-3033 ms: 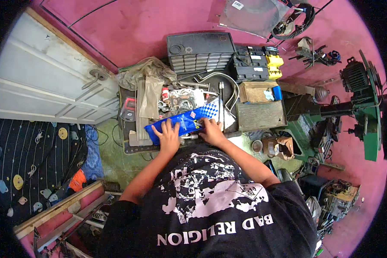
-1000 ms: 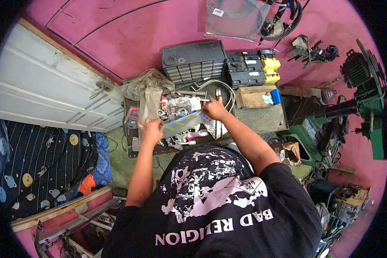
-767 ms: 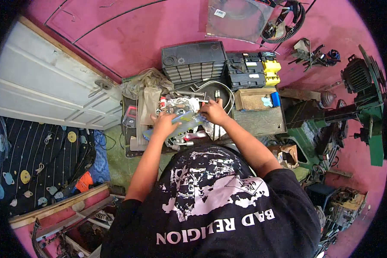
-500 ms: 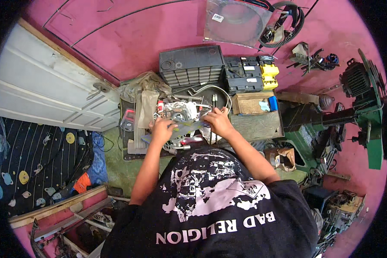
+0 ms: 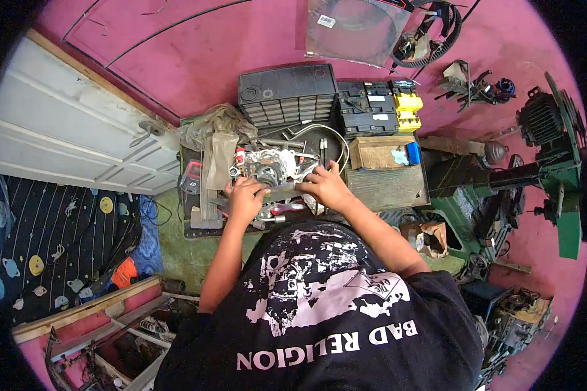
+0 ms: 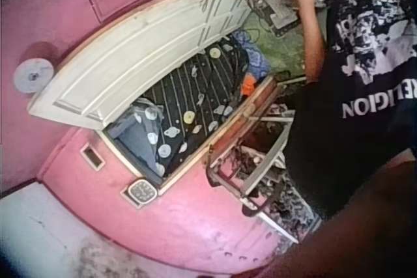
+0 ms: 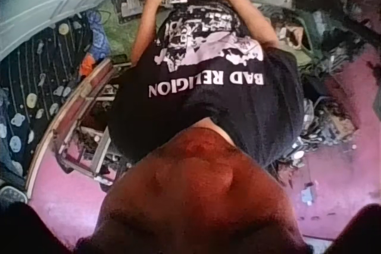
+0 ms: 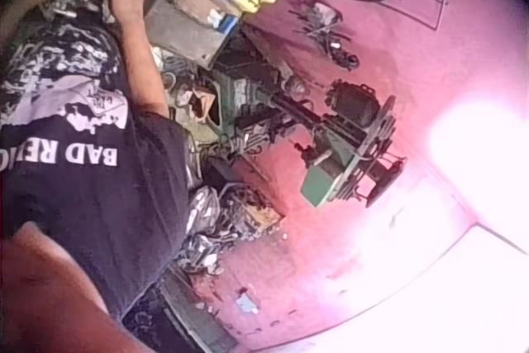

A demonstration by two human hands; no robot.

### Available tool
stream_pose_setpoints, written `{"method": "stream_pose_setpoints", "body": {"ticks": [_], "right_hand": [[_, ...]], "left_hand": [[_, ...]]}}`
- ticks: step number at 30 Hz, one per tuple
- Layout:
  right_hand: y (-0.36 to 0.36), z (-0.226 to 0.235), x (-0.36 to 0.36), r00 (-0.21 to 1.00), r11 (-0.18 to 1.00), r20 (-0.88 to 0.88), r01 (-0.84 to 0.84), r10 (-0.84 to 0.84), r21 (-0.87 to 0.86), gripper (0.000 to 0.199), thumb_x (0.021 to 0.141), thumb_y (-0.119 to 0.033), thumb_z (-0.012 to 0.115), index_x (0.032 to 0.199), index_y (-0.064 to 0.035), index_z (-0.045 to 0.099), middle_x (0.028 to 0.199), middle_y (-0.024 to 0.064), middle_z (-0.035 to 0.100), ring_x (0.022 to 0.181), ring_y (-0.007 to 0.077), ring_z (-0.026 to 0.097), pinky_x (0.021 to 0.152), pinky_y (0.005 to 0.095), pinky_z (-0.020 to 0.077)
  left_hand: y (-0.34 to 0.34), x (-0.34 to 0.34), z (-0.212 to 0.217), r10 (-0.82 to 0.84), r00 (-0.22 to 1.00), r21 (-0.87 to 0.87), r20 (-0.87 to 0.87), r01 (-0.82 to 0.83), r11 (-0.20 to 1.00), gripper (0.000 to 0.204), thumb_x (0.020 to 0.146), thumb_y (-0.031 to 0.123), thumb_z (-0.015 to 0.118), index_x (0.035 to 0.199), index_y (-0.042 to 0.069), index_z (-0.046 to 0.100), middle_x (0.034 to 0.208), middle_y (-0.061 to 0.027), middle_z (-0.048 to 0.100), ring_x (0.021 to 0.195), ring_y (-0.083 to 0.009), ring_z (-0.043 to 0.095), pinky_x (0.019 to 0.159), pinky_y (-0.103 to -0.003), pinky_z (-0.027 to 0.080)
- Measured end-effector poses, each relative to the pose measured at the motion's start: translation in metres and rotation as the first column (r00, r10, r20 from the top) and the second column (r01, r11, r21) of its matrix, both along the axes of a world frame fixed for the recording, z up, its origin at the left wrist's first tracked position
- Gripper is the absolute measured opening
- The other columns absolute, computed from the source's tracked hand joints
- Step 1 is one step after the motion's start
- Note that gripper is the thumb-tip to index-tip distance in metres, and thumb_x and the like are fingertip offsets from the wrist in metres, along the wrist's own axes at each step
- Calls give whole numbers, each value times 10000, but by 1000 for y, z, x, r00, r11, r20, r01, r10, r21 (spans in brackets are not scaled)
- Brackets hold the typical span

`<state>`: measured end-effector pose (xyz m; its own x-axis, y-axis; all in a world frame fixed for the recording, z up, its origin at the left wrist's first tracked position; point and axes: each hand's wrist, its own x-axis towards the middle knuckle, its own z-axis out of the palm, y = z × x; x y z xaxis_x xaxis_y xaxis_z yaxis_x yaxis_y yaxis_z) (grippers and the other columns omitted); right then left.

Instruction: The person organizes a cluttered workbench by moving a face shield aside, then handling a blue checkered package and a long plastic-wrapped item. They wipe the wrapped item with a cloth and place it on a wooden board. Finally, they pick up and inspect several metal gaskets, placing them on the wall.

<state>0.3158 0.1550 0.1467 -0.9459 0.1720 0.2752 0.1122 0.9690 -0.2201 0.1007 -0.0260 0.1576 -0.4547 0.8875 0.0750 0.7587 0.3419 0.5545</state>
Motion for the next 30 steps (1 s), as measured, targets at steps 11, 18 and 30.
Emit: {"method": "stream_pose_setpoints", "body": {"ticks": [11,18,30], "right_hand": [[-6,2,2,966,985,198,154,-166,72,232,873,-170,595,1036,-260,732,933,-35,699,993,196,625,1004,555,355],[1,8,8,955,974,195,223,-224,29,377,847,-134,622,1186,-265,722,927,-19,746,877,179,683,873,483,365],[17,40,13,990,990,22,140,-139,-30,368,815,-122,678,1148,-271,730,904,-28,731,862,180,637,838,453,351]], "left_hand": [[0,24,-3,18,1000,142,25,-21,990,110,780,211,787,847,124,786,859,-31,732,957,-231,628,1000,-449,354],[-4,28,4,-150,977,234,-150,183,955,119,796,148,739,895,184,795,886,24,724,977,-187,616,1079,-523,287],[-3,26,38,-86,979,232,-185,128,964,64,816,165,732,856,137,773,857,12,709,959,-200,616,1066,-492,282]]}}
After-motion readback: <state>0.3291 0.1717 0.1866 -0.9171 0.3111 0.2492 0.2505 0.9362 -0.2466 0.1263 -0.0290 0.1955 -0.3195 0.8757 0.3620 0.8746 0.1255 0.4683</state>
